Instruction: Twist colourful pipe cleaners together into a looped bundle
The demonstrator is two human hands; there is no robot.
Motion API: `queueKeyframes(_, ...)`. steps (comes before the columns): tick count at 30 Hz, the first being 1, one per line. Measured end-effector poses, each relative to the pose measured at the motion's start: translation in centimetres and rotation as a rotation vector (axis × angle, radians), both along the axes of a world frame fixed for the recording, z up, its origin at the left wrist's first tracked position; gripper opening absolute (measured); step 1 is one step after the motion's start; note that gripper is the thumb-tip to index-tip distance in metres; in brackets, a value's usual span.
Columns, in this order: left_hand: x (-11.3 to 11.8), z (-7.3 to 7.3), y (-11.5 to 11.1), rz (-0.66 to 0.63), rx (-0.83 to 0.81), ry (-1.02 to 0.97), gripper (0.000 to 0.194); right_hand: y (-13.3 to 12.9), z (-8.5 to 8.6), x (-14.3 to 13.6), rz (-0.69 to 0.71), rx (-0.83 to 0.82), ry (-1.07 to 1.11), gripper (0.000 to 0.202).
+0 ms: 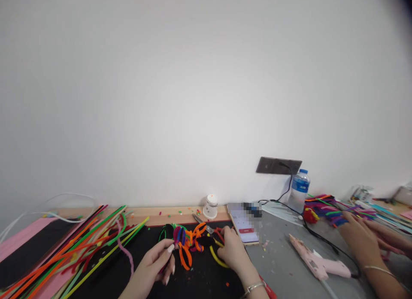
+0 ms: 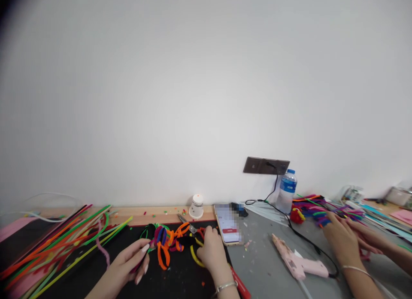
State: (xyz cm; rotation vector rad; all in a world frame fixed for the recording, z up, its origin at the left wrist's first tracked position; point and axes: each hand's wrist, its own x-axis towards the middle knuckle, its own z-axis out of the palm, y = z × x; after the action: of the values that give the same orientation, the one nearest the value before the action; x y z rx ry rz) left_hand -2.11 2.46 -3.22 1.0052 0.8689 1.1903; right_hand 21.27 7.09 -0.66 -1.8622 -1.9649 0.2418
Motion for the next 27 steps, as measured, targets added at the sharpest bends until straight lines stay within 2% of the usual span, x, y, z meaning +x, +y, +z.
queueKeyframes(3,-0.1,0.3,-0.1,0.032,-0.021,-0.004,0.041,-0.2,0.1,-0.1,-0.040,-0.031,-0.042,0.027)
queueKeyframes(6,-0.1,0.6,-0.2,0.043,-0.018,0.003,0.040,-0.4,0.5,-0.2,-0.085,-0.008,-0.045,0.028)
queueKeyframes(9,0.0,1.0,-0.3,0.054,-0.006,0.025,0.040,-0.5,1.3,-0.2,-0.134,0.050,-0.026,0.030)
queueKeyframes(12,0.0,1.2,-0.4,0.070,0.028,0.075,0.037,-0.2,1.8,-0.3,-0.137,0.169,0.125,0.032)
queueKeyframes(15,-0.2,1.2,-0.4,0.117,0.076,0.131,0.035,-0.2,2.2,-0.8,-0.076,0.250,0.327,0.024)
queueKeyframes(18,-0.5,1.1,-0.4,0.180,0.130,0.164,0.032,-0.8,2.7,-1.9,-0.022,0.205,0.362,0.005)
queueKeyframes(22,-0.7,1.1,-0.3,0.228,0.131,0.164,0.031,-2.2,3.2,-3.5,0.131,0.089,0.411,0.015)
queueKeyframes(27,-0.7,1.8,-0.5,0.260,0.085,0.116,0.033,-3.4,3.0,-4.2,0.300,0.015,0.364,0.015)
